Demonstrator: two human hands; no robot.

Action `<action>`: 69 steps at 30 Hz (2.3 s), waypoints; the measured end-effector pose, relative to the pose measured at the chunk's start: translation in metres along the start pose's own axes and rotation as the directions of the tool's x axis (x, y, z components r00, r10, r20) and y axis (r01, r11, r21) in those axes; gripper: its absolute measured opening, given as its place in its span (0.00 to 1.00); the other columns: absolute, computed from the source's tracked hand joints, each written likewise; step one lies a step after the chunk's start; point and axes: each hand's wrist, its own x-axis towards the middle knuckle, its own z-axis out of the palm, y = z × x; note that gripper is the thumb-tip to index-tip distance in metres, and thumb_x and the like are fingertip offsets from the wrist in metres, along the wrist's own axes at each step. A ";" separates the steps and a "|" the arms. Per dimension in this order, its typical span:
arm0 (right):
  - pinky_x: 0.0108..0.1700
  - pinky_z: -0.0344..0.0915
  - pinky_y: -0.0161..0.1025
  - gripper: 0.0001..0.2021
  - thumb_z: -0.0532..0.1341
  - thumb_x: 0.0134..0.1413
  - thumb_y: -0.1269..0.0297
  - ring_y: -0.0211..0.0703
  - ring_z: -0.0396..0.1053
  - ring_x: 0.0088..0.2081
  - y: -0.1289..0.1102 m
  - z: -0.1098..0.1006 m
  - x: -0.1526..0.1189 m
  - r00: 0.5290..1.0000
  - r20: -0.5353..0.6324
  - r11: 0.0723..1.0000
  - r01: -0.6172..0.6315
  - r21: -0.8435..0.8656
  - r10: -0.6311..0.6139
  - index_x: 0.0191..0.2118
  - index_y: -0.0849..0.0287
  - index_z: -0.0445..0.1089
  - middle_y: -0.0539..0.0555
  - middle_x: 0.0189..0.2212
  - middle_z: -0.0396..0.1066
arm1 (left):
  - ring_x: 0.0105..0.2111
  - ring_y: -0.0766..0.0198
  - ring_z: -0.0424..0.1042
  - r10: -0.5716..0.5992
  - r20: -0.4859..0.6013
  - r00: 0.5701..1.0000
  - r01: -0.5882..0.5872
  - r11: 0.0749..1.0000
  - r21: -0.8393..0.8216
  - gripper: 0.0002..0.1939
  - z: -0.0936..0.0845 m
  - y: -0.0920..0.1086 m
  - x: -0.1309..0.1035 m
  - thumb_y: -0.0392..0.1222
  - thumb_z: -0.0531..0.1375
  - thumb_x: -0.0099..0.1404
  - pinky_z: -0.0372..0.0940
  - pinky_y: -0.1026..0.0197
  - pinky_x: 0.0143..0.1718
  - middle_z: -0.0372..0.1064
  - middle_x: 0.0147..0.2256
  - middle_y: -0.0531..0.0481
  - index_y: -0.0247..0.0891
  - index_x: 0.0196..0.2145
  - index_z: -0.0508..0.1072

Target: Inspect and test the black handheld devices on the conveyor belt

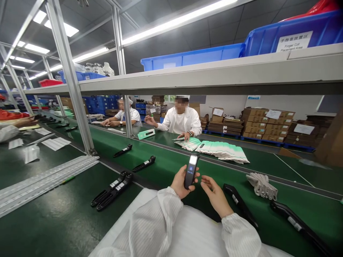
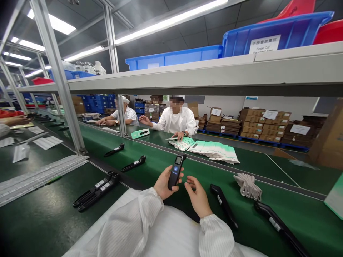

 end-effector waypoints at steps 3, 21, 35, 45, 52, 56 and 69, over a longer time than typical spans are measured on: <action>0.38 0.63 0.41 0.20 0.61 0.40 0.49 0.48 0.67 0.41 -0.005 -0.002 0.001 0.999 -0.005 0.997 -0.048 0.056 0.048 0.38 0.55 0.70 0.55 0.38 0.71 | 0.22 0.70 0.64 0.002 -0.037 0.999 -0.002 1.000 -0.008 0.18 0.007 -0.006 -0.001 0.49 0.50 0.61 0.45 0.72 0.12 0.67 0.29 0.46 0.32 0.41 0.69; 0.37 0.66 0.41 0.23 0.58 0.42 0.44 0.50 0.67 0.43 -0.026 -0.008 -0.003 0.978 -0.008 0.902 -0.191 0.388 0.210 0.40 0.54 0.72 0.55 0.43 0.71 | 0.27 0.67 0.62 0.647 -0.034 0.762 -0.421 0.534 0.733 0.21 0.017 -0.038 0.001 0.39 0.63 0.51 0.57 0.66 0.30 0.63 0.29 0.53 0.41 0.43 0.64; 0.36 0.64 0.39 0.18 0.64 0.39 0.49 0.49 0.67 0.41 -0.031 -0.007 -0.004 0.980 0.016 0.836 -0.176 0.520 0.197 0.35 0.57 0.72 0.54 0.35 0.73 | 0.30 0.63 0.64 0.578 0.119 0.807 -0.423 0.427 0.799 0.18 0.015 -0.041 -0.001 0.48 0.53 0.61 0.59 0.62 0.36 0.65 0.29 0.50 0.40 0.48 0.63; 0.32 0.62 0.36 0.18 0.63 0.40 0.48 0.43 0.66 0.35 -0.026 -0.008 -0.005 0.976 0.085 0.863 -0.217 0.456 0.200 0.33 0.57 0.72 0.52 0.31 0.72 | 0.58 0.45 0.45 0.708 -0.292 0.643 0.426 -0.013 0.905 0.29 -0.064 0.048 0.002 0.29 0.54 0.53 0.43 0.42 0.53 0.54 0.53 0.32 0.33 0.54 0.55; 0.33 0.62 0.37 0.20 0.62 0.40 0.46 0.45 0.67 0.36 -0.024 -0.009 -0.005 0.976 0.081 0.877 -0.219 0.427 0.204 0.35 0.57 0.73 0.54 0.33 0.74 | 0.57 0.46 0.48 0.521 -0.396 0.756 0.349 0.191 0.918 0.21 -0.065 0.040 0.008 0.27 0.54 0.52 0.44 0.45 0.53 0.56 0.52 0.34 0.34 0.46 0.62; 0.39 0.63 0.39 0.24 0.61 0.41 0.44 0.48 0.69 0.40 -0.024 -0.011 -0.005 0.966 0.153 0.884 -0.254 0.393 0.210 0.38 0.59 0.72 0.57 0.40 0.73 | 0.45 0.54 0.65 0.356 -0.351 0.866 0.192 0.411 0.891 0.15 -0.047 0.027 0.015 0.38 0.52 0.58 0.61 0.56 0.40 0.66 0.43 0.39 0.34 0.44 0.64; 0.40 0.61 0.46 0.16 0.53 0.46 0.56 0.53 0.69 0.38 0.027 -0.031 0.017 0.984 -0.043 0.862 -0.172 -0.478 0.173 0.39 0.59 0.66 0.60 0.35 0.72 | 0.24 0.67 0.66 -0.062 0.006 0.998 0.061 0.991 0.123 0.22 0.000 -0.009 0.002 0.52 0.47 0.61 0.48 0.70 0.13 0.69 0.35 0.42 0.32 0.41 0.68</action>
